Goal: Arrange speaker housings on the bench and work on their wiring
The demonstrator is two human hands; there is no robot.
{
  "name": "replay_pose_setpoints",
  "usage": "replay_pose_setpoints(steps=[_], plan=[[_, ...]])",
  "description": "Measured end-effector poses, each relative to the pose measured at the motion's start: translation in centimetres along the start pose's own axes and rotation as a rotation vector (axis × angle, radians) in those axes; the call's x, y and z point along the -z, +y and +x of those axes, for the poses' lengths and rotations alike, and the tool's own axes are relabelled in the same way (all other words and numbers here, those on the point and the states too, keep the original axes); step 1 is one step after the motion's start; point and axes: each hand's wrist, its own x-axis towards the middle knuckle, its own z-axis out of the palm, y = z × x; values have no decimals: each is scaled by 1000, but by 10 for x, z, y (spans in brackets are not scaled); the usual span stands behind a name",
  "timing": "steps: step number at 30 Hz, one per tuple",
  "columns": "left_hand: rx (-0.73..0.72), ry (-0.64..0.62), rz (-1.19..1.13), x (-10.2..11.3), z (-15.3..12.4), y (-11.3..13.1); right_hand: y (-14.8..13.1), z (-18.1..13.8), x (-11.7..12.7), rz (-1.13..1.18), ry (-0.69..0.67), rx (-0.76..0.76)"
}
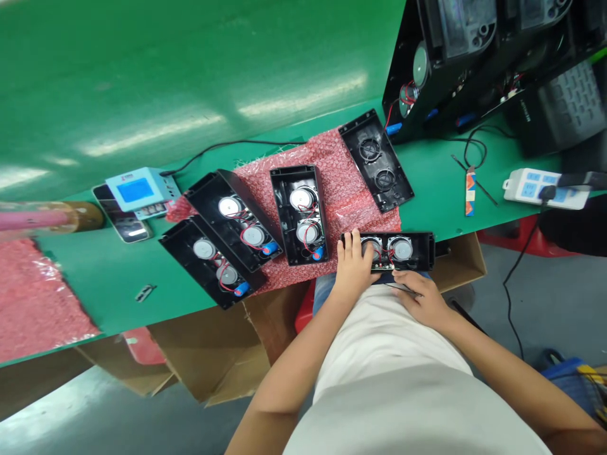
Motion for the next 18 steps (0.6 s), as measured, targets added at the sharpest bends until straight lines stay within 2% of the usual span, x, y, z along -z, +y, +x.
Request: replay_pose_setpoints(steps=[9,18], plan=[[-14,-15,2,-2,-1,-1,3,15,5,-18,-45,-61],[-38,-17,25,-2,0,-1,0,14,-5,-124,-149,47]])
